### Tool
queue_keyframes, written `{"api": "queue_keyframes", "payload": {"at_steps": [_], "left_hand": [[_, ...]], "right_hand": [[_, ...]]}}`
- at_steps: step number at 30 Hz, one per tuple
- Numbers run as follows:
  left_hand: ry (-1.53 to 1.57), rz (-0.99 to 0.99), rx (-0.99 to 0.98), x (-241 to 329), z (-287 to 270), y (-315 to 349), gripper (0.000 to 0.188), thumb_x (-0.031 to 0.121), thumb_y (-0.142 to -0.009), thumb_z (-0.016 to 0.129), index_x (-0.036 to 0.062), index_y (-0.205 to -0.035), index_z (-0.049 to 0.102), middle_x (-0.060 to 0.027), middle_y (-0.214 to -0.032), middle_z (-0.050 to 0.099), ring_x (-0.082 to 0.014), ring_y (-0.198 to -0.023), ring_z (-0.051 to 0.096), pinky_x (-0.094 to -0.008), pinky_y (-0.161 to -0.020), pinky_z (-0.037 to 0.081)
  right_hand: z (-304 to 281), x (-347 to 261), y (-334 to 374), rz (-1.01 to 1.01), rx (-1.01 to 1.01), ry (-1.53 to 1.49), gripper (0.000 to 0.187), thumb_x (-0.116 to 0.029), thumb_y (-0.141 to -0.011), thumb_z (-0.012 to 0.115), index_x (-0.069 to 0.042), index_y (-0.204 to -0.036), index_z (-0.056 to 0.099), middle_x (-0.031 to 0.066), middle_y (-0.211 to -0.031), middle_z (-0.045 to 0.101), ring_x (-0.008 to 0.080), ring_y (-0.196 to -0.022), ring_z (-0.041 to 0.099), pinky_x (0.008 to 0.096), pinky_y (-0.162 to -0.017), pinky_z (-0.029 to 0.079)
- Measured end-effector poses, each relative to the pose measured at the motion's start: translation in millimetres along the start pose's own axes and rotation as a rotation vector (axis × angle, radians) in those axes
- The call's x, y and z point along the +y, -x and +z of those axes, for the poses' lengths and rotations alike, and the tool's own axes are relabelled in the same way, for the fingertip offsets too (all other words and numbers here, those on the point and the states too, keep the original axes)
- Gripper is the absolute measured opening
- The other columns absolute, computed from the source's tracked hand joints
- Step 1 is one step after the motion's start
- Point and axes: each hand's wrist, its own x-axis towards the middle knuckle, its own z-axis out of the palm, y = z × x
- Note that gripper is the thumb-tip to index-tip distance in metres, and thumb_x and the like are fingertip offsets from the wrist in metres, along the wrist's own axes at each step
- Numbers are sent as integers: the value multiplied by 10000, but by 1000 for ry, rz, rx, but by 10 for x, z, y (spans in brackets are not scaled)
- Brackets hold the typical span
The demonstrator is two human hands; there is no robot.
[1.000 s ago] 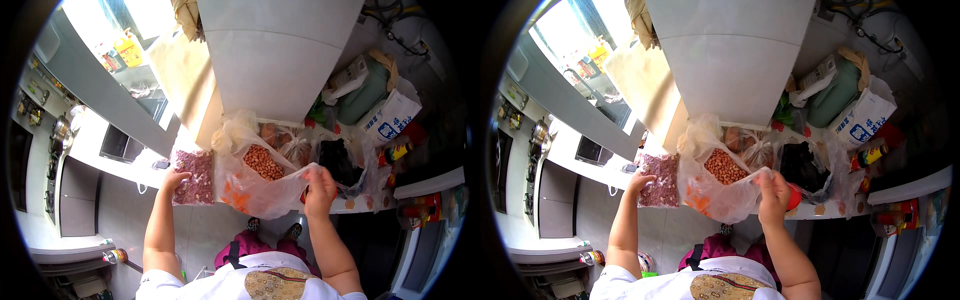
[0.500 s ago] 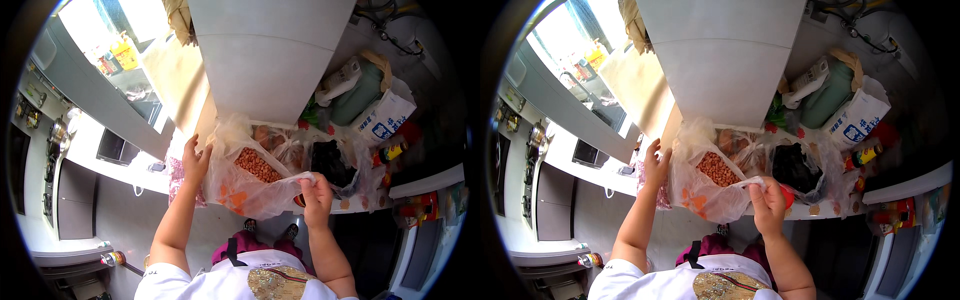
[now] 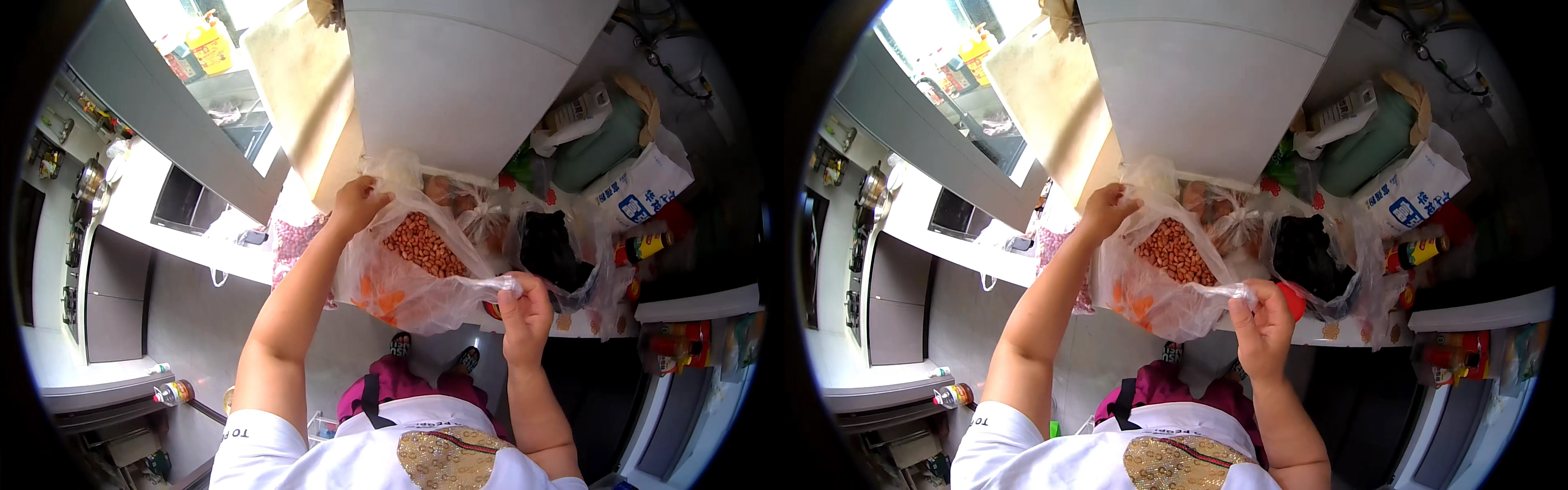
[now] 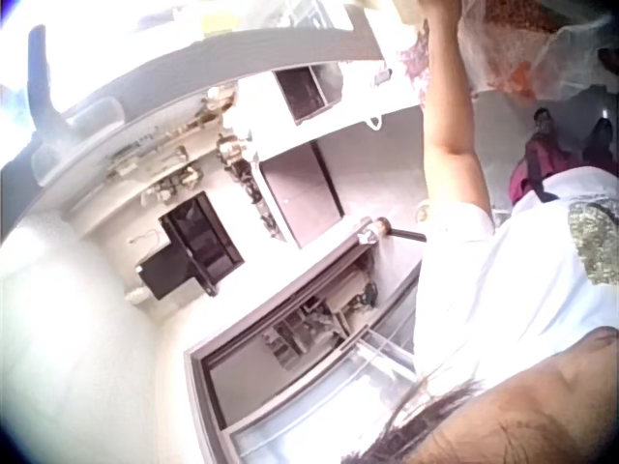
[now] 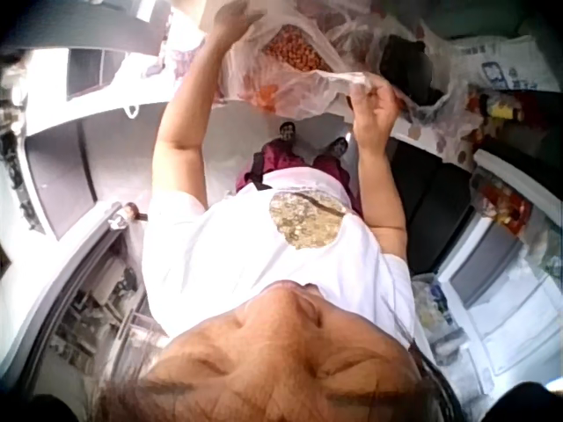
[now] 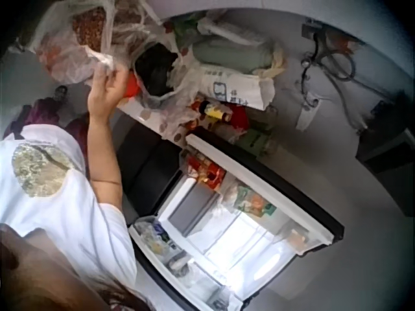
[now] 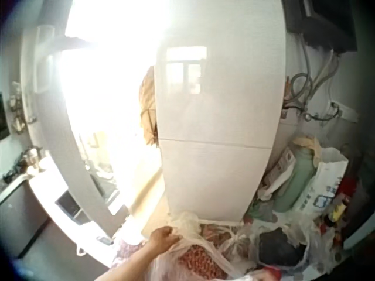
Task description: The person picks up bags containing vegetables and peanuts from a counter and places them into a refrigerator drawer, then moves sauce jars and bottles onto the door shelves.
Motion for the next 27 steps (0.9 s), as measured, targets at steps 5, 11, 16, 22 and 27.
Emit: {"api": "queue_keyframes", "payload": {"at_steps": [5, 11, 16, 22, 27], "left_hand": [[529, 110, -42, 696, -257, 327, 190, 177, -837, 673, -8, -850, 637, 29, -748, 578, -44, -674, 477, -212, -604, 379], [678, 343, 28, 1577, -468, 657, 160, 116, -840, 689, 25, -766, 581, 52, -694, 521, -28, -619, 410, -196, -553, 318], [568, 466, 49, 1701, -472, 782, 164, 100, -838, 697, 9, -762, 583, 57, -672, 496, -36, -624, 409, -203, -541, 323], [-74, 1029, -53, 1685, -253, 878, 169, 84, -682, 717, 39, -701, 556, -78, -659, 525, -259, -667, 502, -373, -657, 420], [-310, 1255, 12, 1777, -213, 863, 200, 136, -660, 717, 63, -682, 532, -64, -659, 521, -282, -728, 515, -424, -765, 422]], "right_hand": [[118, -268, -115, 27, 89, -144, 145, -84, -912, 545, -3, -1033, 545, 99, -1089, 605, 102, -908, 529, 246, -866, 394], [264, -719, -545, -125, -43, -336, 194, -190, -954, 520, -12, -1029, 505, 147, -1054, 628, 159, -914, 583, 321, -873, 440], [393, -715, -680, -146, -256, -153, 618, -220, -813, 704, -52, -1295, 356, 139, -1157, 547, 144, -835, 564, 320, -828, 463], [549, -148, -727, -212, -470, 423, 1047, -261, -584, 855, -110, -1424, 248, 136, -1259, 488, 264, -997, 568, 364, -831, 474], [558, 16, -812, -252, -385, 499, 618, -138, -774, 660, -72, -1341, 422, 157, -1088, 614, 272, -860, 644, 354, -728, 501]]}}
